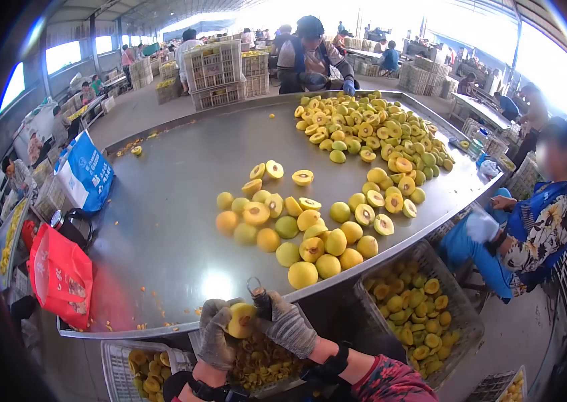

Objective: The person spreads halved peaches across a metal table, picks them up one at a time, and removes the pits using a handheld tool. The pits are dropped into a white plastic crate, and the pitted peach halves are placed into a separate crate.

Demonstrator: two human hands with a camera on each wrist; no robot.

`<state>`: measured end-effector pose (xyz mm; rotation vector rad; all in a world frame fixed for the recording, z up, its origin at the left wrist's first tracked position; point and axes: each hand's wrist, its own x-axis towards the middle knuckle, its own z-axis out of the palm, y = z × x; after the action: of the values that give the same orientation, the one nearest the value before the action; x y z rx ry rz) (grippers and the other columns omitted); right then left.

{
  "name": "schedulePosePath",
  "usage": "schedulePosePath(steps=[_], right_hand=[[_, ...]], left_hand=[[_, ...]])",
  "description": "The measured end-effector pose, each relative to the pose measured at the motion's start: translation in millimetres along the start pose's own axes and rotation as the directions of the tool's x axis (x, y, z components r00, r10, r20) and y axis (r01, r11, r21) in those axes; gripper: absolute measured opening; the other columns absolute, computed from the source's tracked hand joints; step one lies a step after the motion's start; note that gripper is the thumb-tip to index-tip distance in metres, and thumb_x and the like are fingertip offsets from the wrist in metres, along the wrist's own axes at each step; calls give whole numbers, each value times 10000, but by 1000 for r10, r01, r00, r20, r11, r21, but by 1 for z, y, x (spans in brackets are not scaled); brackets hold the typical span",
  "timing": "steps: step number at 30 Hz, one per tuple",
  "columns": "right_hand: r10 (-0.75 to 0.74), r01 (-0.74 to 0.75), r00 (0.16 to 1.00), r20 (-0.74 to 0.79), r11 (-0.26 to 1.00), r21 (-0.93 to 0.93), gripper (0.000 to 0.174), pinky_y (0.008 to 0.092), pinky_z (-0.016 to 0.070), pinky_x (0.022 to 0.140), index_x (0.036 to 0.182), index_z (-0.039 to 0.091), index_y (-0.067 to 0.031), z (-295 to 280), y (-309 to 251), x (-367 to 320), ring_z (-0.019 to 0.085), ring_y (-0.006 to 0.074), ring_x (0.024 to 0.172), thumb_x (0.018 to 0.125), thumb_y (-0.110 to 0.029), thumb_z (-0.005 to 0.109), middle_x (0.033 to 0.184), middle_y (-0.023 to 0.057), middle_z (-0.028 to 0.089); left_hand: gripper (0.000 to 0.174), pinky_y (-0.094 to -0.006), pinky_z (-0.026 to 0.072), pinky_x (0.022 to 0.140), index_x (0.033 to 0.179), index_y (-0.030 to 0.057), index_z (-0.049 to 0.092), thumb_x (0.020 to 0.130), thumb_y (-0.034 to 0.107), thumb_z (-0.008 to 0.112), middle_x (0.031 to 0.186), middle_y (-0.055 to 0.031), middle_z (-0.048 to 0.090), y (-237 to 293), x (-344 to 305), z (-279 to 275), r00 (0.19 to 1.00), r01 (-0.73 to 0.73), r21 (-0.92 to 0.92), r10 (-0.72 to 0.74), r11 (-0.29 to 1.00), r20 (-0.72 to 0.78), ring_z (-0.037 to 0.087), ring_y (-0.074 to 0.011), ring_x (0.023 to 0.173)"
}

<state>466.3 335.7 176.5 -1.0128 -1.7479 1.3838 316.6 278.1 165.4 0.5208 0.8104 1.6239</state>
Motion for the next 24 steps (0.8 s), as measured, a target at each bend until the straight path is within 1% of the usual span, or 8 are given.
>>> schedulePosePath(steps=[3, 6, 9, 10, 13, 17, 21, 24], right_hand=[[-59, 59, 998, -18, 997, -40, 422, 312, 505, 744, 1136, 517, -68, 6, 9, 2, 629, 166, 847, 787, -174, 730, 927, 99, 633], [-93, 94, 995, -21, 993, 67, 433, 323, 509, 750, 1149, 503, -70, 10, 14, 4, 632, 175, 863, 781, -144, 719, 948, 98, 637], [-18, 20, 1000, 20, 994, -111, 444, 315, 509, 769, 1159, 490, -73, 7, 5, 4, 627, 173, 864, 776, -114, 712, 983, 93, 633], [-173, 171, 985, -2, 976, -133, 434, 312, 509, 770, 1152, 499, -77, 9, 14, 7, 626, 174, 857, 773, -114, 709, 979, 94, 634], [-204, 204, 979, 5, 979, -27, 398, 310, 506, 780, 1132, 544, -91, 13, 15, 5, 629, 181, 861, 762, -80, 690, 950, 99, 644], [-187, 187, 982, -4, 981, -54, 373, 304, 510, 764, 1142, 529, -51, 14, 18, -1, 634, 176, 841, 787, -17, 638, 926, 118, 640], [-126, 126, 992, -5, 991, -49, 317, 290, 497, 679, 1021, 540, -62, 14, 12, 0, 594, 132, 737, 756, -93, 713, 820, 63, 625], [-109, 108, 994, -15, 992, -60, 308, 287, 490, 668, 981, 541, -63, 15, 16, -1, 588, 124, 723, 747, -113, 735, 807, 49, 621]], left_hand=[[191, -395, 492, 855, 987, 73, 499, 815, 113, 570, 1083, -154, 583, -1, 0, -8, 998, 55, -79, -54, 995, 14, 570, -254, 975], [303, -371, 484, 853, 1105, 43, 523, 825, 155, 551, 1080, -136, 582, 1, 1, -7, 994, 90, -30, -88, 995, 71, 567, -232, 952], [355, -326, 478, 830, 1144, 26, 550, 849, 224, 554, 1071, -100, 590, 0, 1, -5, 987, 113, 35, -117, 993, 114, 562, -192, 949], [372, -309, 477, 820, 1151, 21, 561, 857, 249, 557, 1066, -86, 594, 1, -1, -5, 988, 107, 58, -112, 993, 104, 560, -176, 950], [330, -266, 471, 788, 1082, 27, 611, 853, 264, 596, 1033, -58, 616, -1, -2, -5, 996, -72, 390, 42, 918, 84, 557, -128, 937], [260, -243, 468, 777, 1062, 38, 634, 858, 199, 619, 996, -25, 642, -8, -4, -5, 1000, 21, 229, -21, 973, -1, 568, -95, 887], [240, -230, 449, 811, 1047, 39, 639, 862, 192, 633, 1007, -9, 630, -7, -8, -1, 995, -95, 368, 91, 925, 28, 547, -73, 901], [265, -226, 448, 805, 1080, 45, 623, 855, 181, 652, 1017, -11, 621, -7, -13, 1, 996, -94, 337, 92, 937, 21, 541, -74, 898]])
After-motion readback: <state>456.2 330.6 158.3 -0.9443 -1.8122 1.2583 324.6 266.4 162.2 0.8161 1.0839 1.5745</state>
